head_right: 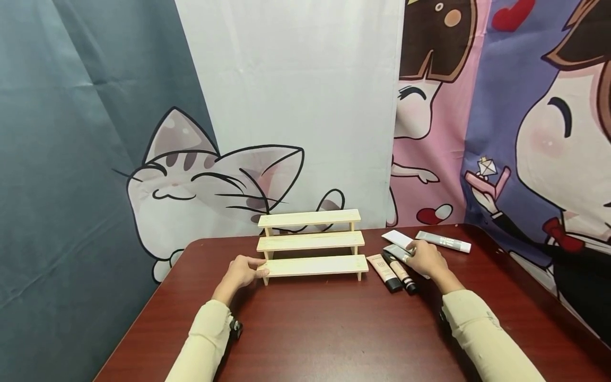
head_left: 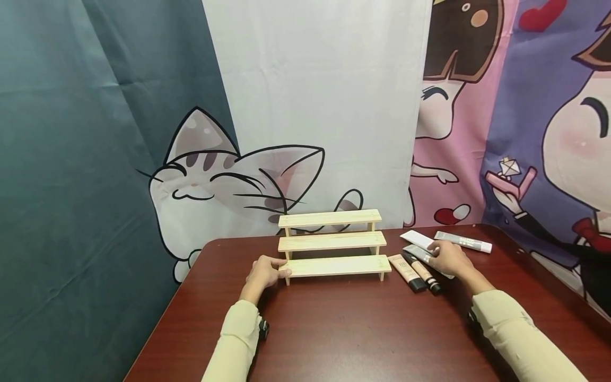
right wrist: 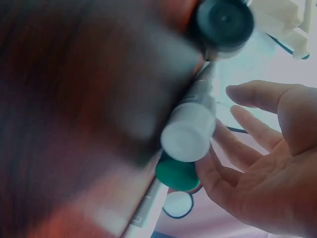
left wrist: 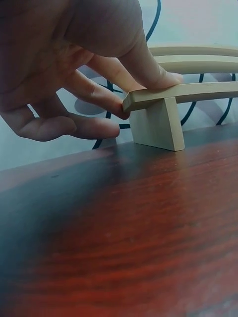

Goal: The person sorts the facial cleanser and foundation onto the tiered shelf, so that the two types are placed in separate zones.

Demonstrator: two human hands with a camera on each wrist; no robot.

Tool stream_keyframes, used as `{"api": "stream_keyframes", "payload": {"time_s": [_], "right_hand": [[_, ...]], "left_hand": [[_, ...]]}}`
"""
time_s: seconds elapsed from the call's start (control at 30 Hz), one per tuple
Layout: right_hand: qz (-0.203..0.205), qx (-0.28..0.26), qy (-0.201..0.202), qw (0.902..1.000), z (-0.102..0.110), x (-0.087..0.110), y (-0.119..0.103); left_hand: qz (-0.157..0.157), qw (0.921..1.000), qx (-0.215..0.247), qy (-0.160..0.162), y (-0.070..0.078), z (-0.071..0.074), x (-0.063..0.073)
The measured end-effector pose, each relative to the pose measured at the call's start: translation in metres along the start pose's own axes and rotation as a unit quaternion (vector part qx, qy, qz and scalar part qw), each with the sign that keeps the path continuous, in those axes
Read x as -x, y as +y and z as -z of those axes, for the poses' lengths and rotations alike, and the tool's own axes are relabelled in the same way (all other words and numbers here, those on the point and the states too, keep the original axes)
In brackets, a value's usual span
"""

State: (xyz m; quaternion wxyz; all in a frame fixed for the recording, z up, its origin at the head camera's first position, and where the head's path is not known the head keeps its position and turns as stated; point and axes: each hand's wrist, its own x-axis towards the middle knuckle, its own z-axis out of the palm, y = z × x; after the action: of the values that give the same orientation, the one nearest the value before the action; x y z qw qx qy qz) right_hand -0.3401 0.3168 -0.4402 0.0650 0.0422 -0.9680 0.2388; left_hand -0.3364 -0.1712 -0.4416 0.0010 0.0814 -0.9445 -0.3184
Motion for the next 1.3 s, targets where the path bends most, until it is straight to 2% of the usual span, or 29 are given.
{"api": "stream_keyframes", "payload": {"time_s": [0.17,0.4,0.7,0.93,1.17,1.3], "right_hand": [[-0.029,0.004,-0.015,0.9995,0.001,-0.002,0.005],[0.013,-0.008,-0.011,0.9998,0.0,-0.006,0.006],[0.019,-0.002,-0.036,0.9992,0.0,-0.01,0.005],[0.049,-0.002,-0.054,0.9974,0.001,-0.012,0.001],[0.033,0.015,-0.072,0.9967,0.001,-0.012,0.004],[0.039,0.006,-0.08,0.996,-0.002,-0.014,0.006]], "left_hand": [[-0.003,1.0,0.003,-0.005,-0.001,0.0,0.001],[-0.006,1.0,-0.004,0.003,-0.001,0.001,0.0],[0.0,0.9999,-0.012,0.002,0.002,0.002,-0.001],[0.007,0.9998,-0.016,0.005,0.002,0.003,0.0],[-0.007,0.9989,-0.047,0.001,0.008,0.005,0.003],[-0.002,0.9987,-0.051,0.004,0.007,0.006,0.002]]}}
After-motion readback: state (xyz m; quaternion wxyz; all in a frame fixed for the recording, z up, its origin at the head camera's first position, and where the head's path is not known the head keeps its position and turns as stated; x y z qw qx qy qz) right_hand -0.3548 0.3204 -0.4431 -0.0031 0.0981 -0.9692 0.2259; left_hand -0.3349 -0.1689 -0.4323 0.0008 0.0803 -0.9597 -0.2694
